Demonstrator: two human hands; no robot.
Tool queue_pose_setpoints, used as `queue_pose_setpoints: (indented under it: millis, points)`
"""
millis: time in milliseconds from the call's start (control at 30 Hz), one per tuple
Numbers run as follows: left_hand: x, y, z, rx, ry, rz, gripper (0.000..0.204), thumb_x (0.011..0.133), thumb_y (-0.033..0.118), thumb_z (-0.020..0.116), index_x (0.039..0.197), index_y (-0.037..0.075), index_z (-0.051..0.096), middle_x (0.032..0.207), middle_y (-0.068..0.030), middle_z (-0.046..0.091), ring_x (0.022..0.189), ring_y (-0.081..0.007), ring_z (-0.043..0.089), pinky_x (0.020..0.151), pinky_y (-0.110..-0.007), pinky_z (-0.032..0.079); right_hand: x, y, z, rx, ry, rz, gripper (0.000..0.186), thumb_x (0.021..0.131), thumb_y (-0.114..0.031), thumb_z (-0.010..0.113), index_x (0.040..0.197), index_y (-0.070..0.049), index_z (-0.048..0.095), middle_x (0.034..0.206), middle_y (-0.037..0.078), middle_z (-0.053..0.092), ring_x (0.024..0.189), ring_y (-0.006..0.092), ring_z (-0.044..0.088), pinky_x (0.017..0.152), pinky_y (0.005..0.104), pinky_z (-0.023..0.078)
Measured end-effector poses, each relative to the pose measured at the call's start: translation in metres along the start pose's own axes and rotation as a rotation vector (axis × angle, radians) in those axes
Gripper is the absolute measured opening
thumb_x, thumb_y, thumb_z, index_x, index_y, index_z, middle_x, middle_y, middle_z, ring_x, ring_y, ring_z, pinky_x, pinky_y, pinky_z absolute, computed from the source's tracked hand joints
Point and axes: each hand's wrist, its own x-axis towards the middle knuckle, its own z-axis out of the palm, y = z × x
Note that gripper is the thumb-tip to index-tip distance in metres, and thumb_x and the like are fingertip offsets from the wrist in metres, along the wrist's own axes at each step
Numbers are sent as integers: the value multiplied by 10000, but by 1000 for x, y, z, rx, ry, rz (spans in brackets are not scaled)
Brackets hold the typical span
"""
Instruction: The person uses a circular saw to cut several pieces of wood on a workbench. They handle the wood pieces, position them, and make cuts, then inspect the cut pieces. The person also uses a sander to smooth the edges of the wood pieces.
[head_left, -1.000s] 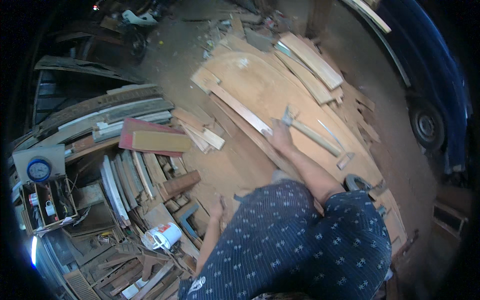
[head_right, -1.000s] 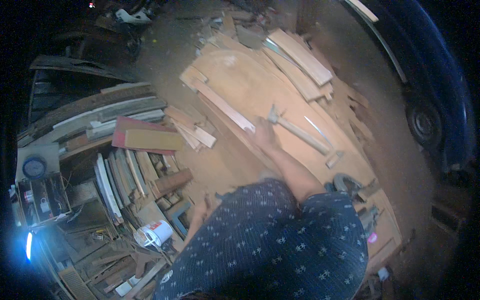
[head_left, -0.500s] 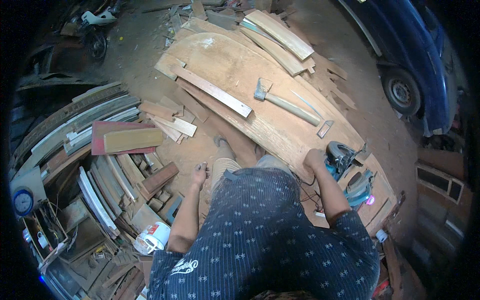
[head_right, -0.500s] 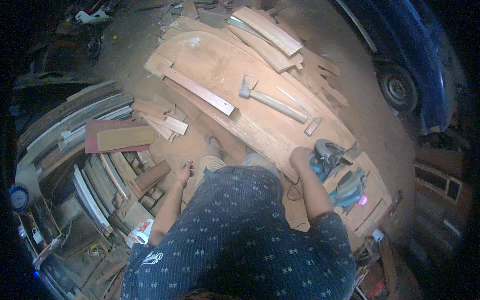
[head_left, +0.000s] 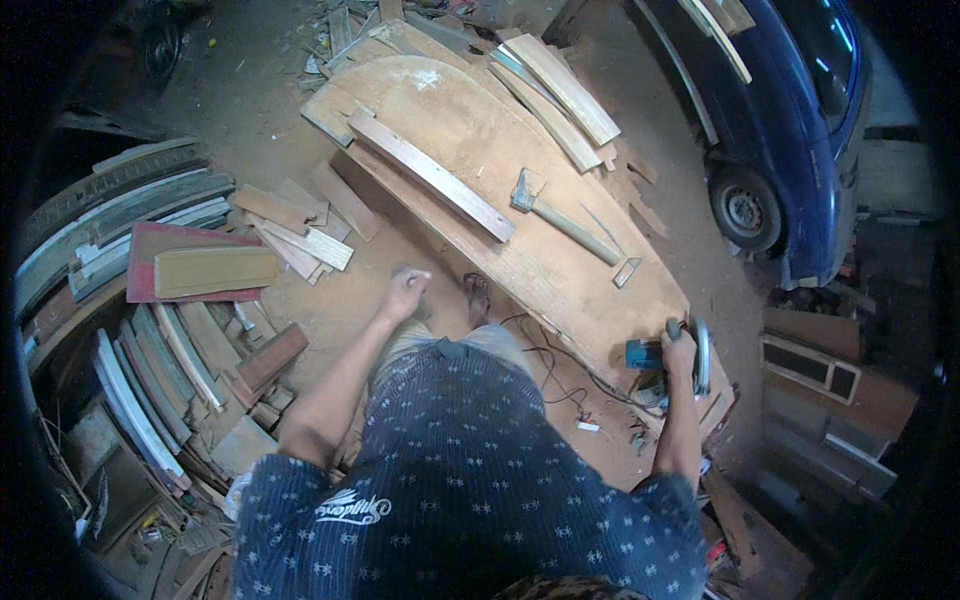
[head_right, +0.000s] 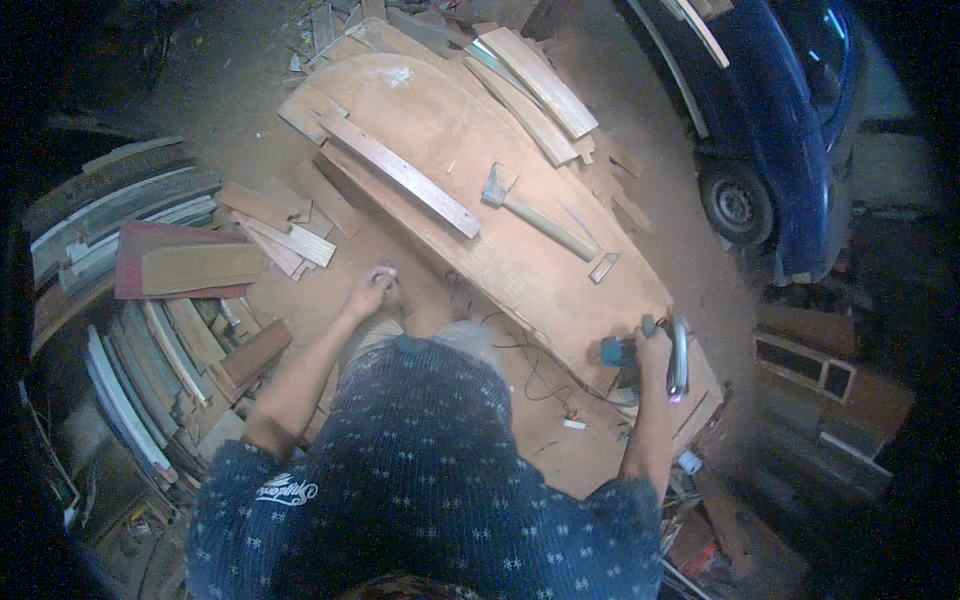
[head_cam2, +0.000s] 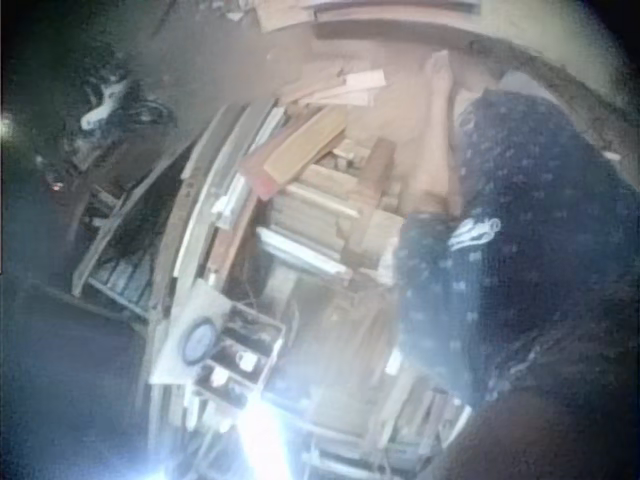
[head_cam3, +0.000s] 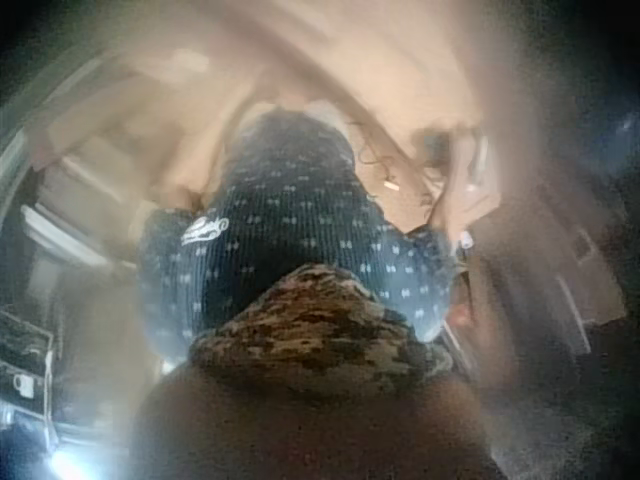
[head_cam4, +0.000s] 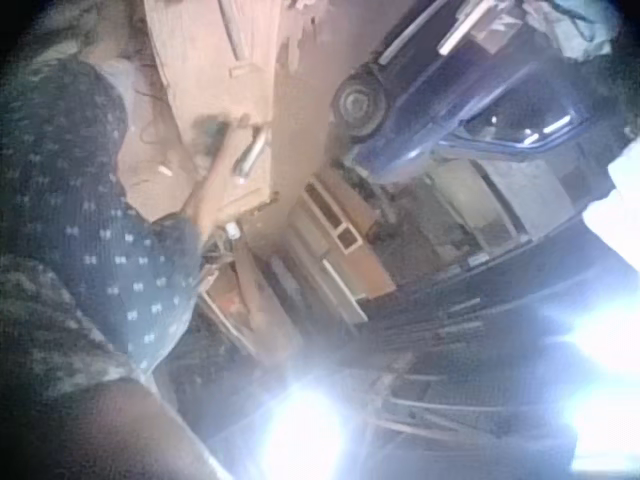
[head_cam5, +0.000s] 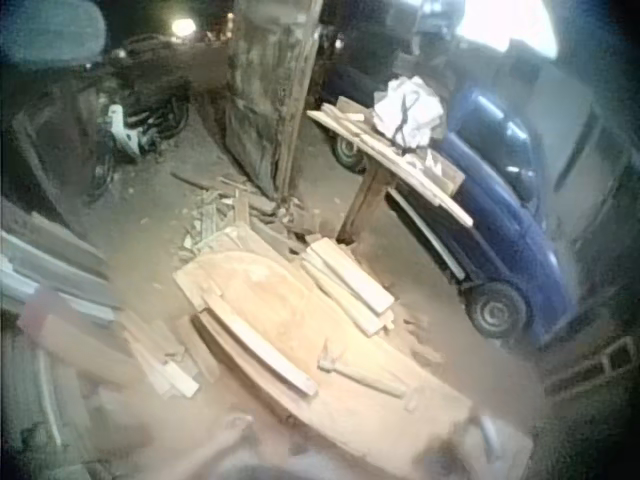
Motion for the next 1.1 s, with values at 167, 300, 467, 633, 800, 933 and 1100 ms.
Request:
queue_pose_setpoints:
  millis: [167, 300, 467, 633, 800, 933, 1100]
  points:
    - [7, 142, 28, 237, -306, 177, 438, 1008, 435, 626, 1166, 38, 719, 1159, -159, 743, 1088, -293, 712, 947, -376, 540, -129, -69, -118, 669, 8, 220, 357, 979, -353, 669, 1033, -5, 734, 713, 81, 668, 591, 202, 642, 596, 338, 540]
    - [-5, 196, 91, 3, -511, 299, 503, 1008, 449, 621, 1166, -21, 706, 1115, -183, 744, 1011, -269, 707, 909, -395, 536, -166, -78, -120, 1147, -131, 314, 260, 953, -261, 654, 1026, -12, 674, 654, 32, 582, 499, 139, 536, 468, 293, 418]
    - [-11, 234, 125, 96, -776, -192, 504, 1024, 501, 604, 1098, 20, 738, 877, -79, 688, 735, -158, 638, 706, -338, 538, -201, -120, -101, 1011, -291, -21, 373, 858, -209, 718, 1158, 12, 691, 864, 79, 684, 732, 155, 637, 676, 311, 518]
    - [-20, 206, 117, -138, -630, -205, 487, 1036, 513, 592, 1100, 39, 683, 774, 8, 614, 599, -87, 561, 520, -258, 460, -173, -121, -61, 725, -430, -400, 630, 783, -274, 771, 1306, 49, 632, 1152, 174, 712, 1062, 267, 660, 969, 394, 506]
    - [-12, 188, 122, -14, -453, -108, 469, 939, 516, 732, 940, 48, 704, 659, -2, 605, 550, -95, 575, 478, -286, 447, -145, -118, -19, 663, -435, -570, 618, 777, -237, 736, 1312, 45, 607, 1164, 228, 700, 1089, 325, 665, 976, 422, 501]
    - [9, 160, 124, 58, -371, -45, 388, 919, 408, 759, 929, 22, 719, 703, -38, 652, 543, -121, 595, 497, -311, 476, -128, -126, 9, 692, -448, -642, 530, 787, -208, 712, 1247, 40, 631, 1081, 215, 716, 1028, 315, 687, 946, 429, 513]
    - [35, 126, 119, 0, -347, -54, 381, 887, 390, 791, 898, 15, 727, 696, -26, 653, 590, -107, 602, 542, -304, 488, -116, -152, 34, 686, -372, -686, 474, 816, -265, 767, 1179, 22, 663, 991, 182, 732, 928, 266, 694, 880, 409, 527]
